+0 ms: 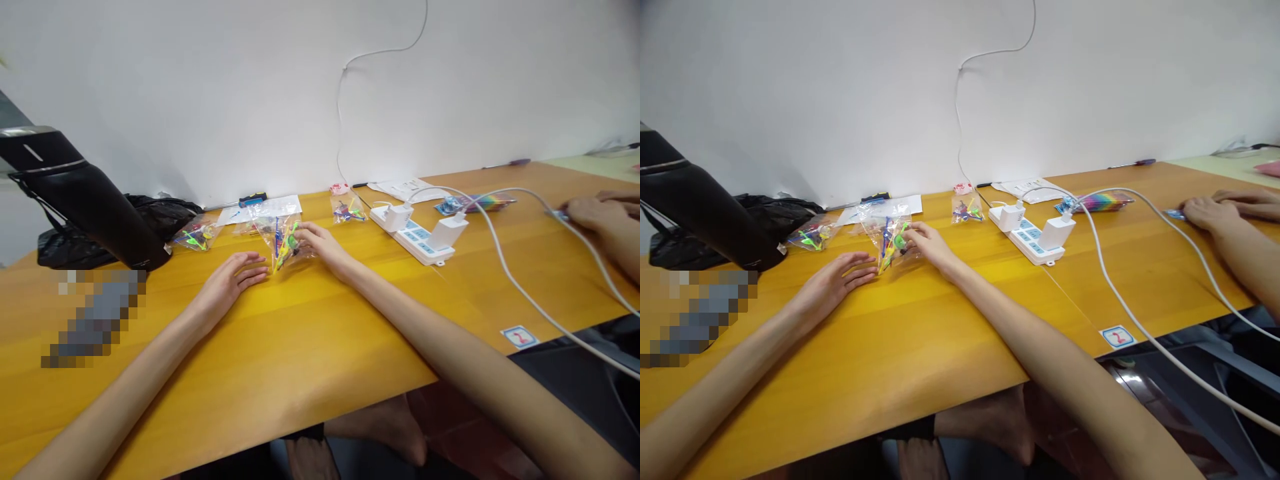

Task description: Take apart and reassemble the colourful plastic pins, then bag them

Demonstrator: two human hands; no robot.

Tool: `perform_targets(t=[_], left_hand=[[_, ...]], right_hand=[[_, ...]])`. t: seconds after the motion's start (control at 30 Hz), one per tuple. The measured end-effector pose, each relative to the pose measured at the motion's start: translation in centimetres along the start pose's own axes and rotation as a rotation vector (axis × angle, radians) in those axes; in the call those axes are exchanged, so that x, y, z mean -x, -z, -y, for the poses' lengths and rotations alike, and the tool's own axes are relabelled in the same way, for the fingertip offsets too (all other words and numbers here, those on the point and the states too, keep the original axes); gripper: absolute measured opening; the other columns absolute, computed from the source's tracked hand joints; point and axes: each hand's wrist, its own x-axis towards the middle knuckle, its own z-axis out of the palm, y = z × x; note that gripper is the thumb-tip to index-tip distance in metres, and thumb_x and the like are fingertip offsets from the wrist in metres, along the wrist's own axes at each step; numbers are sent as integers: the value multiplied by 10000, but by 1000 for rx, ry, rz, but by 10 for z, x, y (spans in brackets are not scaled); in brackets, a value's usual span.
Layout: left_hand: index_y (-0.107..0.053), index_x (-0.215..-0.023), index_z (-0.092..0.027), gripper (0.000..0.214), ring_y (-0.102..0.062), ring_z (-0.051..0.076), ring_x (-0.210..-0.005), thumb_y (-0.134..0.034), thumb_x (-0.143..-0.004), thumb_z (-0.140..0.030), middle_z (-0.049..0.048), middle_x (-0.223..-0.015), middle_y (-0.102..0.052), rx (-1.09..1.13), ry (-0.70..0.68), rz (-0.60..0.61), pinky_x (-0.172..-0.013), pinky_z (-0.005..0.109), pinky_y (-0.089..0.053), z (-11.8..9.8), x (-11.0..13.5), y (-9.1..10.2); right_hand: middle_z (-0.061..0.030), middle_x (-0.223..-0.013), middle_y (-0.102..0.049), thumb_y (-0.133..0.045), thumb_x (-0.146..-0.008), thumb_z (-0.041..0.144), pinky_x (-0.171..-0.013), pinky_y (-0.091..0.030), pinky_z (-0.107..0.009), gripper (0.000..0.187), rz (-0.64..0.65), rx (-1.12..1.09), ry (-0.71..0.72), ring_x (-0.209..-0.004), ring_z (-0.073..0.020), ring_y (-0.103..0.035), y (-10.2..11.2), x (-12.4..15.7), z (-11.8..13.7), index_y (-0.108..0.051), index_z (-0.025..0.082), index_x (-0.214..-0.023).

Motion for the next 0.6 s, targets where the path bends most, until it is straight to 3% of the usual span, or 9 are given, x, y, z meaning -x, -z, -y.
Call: perform_targets(t=[0.23,0.6], left_hand=[[-656,-1074,-129,280,-726,239,-1043,-655,-909,-355,136,-1182,-721,13,3,7,-1062,419,-526,0,-1,1],[-665,-1042,-147,296,-735,254,-1003,-700,-882,-394,137,-1153,-732,26,-14,33,-1002,426,-549,4,-4,3]], right_hand=[[36,-844,-654,-708,-709,327,-704,-492,-240,263,-41,-3,6,-730,-117,-594,0,-2,3,-653,206,-936],[3,-929,-699,-692,-749,414,-745,-512,-243,331,-47,132,64,-813,-134,-643,7,-6,-3,-661,210,-1008]])
